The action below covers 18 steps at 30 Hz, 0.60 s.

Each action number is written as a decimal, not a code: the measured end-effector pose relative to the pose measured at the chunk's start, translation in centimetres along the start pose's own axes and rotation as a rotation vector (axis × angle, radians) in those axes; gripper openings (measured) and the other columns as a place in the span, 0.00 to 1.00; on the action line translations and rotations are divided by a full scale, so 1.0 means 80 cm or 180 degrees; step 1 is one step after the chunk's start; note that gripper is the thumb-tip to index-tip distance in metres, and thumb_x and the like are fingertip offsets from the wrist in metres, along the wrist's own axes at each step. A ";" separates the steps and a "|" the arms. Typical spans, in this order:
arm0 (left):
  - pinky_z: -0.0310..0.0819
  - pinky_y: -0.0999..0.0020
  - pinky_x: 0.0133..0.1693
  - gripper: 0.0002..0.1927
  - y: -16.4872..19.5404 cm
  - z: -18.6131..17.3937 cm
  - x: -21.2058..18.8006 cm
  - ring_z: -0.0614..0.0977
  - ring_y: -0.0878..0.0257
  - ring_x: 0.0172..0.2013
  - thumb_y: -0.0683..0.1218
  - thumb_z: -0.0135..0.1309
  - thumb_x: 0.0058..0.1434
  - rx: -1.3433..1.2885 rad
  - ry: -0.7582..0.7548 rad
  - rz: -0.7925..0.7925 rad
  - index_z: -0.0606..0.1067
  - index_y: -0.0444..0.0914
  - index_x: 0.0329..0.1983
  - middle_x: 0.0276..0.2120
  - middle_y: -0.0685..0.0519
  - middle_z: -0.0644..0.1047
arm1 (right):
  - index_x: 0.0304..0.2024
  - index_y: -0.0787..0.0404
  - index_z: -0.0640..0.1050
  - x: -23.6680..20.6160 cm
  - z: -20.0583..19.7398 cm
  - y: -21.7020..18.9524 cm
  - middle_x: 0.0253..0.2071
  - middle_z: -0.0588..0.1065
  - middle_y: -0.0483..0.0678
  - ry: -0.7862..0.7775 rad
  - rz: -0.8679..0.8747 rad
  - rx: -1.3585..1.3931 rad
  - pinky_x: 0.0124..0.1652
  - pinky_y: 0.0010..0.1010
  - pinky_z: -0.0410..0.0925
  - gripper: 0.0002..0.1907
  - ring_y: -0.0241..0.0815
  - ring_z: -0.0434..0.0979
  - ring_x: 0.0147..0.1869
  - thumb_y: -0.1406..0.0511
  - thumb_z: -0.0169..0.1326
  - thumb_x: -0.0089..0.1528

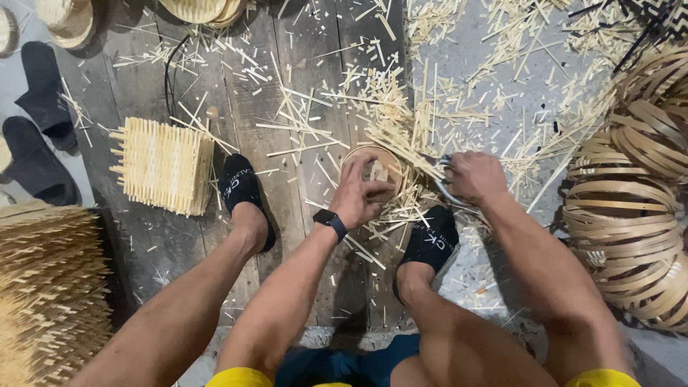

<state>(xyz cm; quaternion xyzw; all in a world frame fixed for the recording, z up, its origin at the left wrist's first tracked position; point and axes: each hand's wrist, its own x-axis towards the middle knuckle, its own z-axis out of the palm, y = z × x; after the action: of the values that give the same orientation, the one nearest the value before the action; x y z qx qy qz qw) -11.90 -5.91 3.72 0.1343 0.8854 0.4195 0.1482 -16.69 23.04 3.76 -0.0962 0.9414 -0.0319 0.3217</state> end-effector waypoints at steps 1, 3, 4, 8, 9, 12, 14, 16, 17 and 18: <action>0.57 0.51 0.69 0.28 -0.004 -0.003 0.001 0.62 0.41 0.67 0.39 0.64 0.37 -0.0001 -0.0069 0.0066 0.86 0.49 0.46 0.66 0.43 0.63 | 0.44 0.60 0.79 0.003 0.002 0.004 0.40 0.79 0.55 -0.0125 0.0278 0.0138 0.47 0.44 0.73 0.22 0.51 0.81 0.43 0.49 0.54 0.63; 0.56 0.52 0.68 0.29 -0.015 -0.004 0.000 0.62 0.42 0.67 0.44 0.65 0.40 -0.0358 0.0024 0.0102 0.82 0.44 0.51 0.66 0.42 0.63 | 0.44 0.63 0.79 0.007 0.014 0.017 0.40 0.78 0.58 -0.0391 0.0853 0.0423 0.46 0.45 0.74 0.34 0.54 0.81 0.43 0.39 0.59 0.58; 0.56 0.52 0.68 0.32 -0.022 -0.002 0.003 0.61 0.43 0.67 0.48 0.65 0.42 -0.0713 0.0200 0.0097 0.78 0.40 0.55 0.65 0.41 0.62 | 0.45 0.66 0.78 0.012 0.024 0.021 0.41 0.77 0.60 0.0017 0.1129 0.0762 0.47 0.46 0.73 0.34 0.56 0.80 0.45 0.42 0.61 0.58; 0.65 0.53 0.61 0.36 -0.064 0.009 0.021 0.73 0.46 0.58 0.57 0.62 0.58 -0.0224 0.1044 -0.1391 0.73 0.32 0.64 0.55 0.41 0.76 | 0.48 0.76 0.73 0.024 0.063 0.045 0.48 0.72 0.68 0.1124 0.1798 0.0991 0.54 0.55 0.66 0.43 0.67 0.71 0.54 0.50 0.74 0.45; 0.69 0.56 0.57 0.32 -0.076 0.011 0.026 0.77 0.50 0.54 0.57 0.61 0.60 -0.0509 0.0962 -0.1509 0.74 0.32 0.61 0.52 0.42 0.78 | 0.50 0.78 0.71 0.024 0.068 0.050 0.50 0.70 0.71 0.1265 0.1863 0.0774 0.55 0.59 0.65 0.48 0.71 0.68 0.56 0.52 0.77 0.39; 0.78 0.65 0.48 0.24 -0.100 0.019 0.041 0.85 0.60 0.45 0.54 0.60 0.63 -0.1378 0.0742 -0.1737 0.79 0.33 0.55 0.44 0.46 0.84 | 0.61 0.73 0.68 0.013 0.073 0.043 0.56 0.66 0.69 0.1078 0.1670 0.1612 0.57 0.48 0.64 0.43 0.64 0.66 0.59 0.63 0.71 0.48; 0.78 0.70 0.44 0.20 -0.103 0.024 0.046 0.83 0.65 0.40 0.49 0.62 0.62 -0.1969 0.0605 -0.1751 0.81 0.32 0.53 0.42 0.48 0.85 | 0.48 0.68 0.78 0.008 0.067 0.019 0.52 0.74 0.58 0.1130 0.0836 0.1422 0.60 0.44 0.68 0.21 0.53 0.73 0.60 0.59 0.67 0.60; 0.77 0.71 0.45 0.19 -0.097 0.026 0.045 0.82 0.67 0.41 0.47 0.63 0.61 -0.2217 0.0467 -0.1624 0.81 0.33 0.53 0.43 0.48 0.85 | 0.56 0.59 0.78 0.012 0.060 -0.020 0.50 0.77 0.51 0.0760 0.0115 0.2810 0.50 0.35 0.74 0.26 0.42 0.79 0.50 0.59 0.66 0.57; 0.77 0.72 0.45 0.19 -0.092 0.026 0.042 0.82 0.69 0.41 0.46 0.64 0.61 -0.2337 0.0390 -0.1572 0.81 0.34 0.53 0.44 0.49 0.85 | 0.55 0.58 0.78 0.014 0.054 -0.035 0.47 0.79 0.46 0.0399 -0.0125 0.3288 0.45 0.30 0.75 0.25 0.37 0.81 0.44 0.58 0.65 0.57; 0.77 0.72 0.46 0.18 -0.086 0.025 0.038 0.82 0.69 0.42 0.47 0.64 0.61 -0.2208 0.0404 -0.1388 0.81 0.35 0.53 0.44 0.49 0.85 | 0.55 0.56 0.79 0.016 0.048 -0.047 0.44 0.80 0.42 0.0025 -0.0374 0.3753 0.40 0.25 0.77 0.24 0.32 0.84 0.39 0.57 0.64 0.58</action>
<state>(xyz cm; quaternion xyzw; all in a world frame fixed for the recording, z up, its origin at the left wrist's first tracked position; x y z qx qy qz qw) -14.72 -7.59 -3.30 -0.1405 0.7066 0.6593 0.2152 -14.69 19.08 0.41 0.0469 0.7590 -0.5678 0.3151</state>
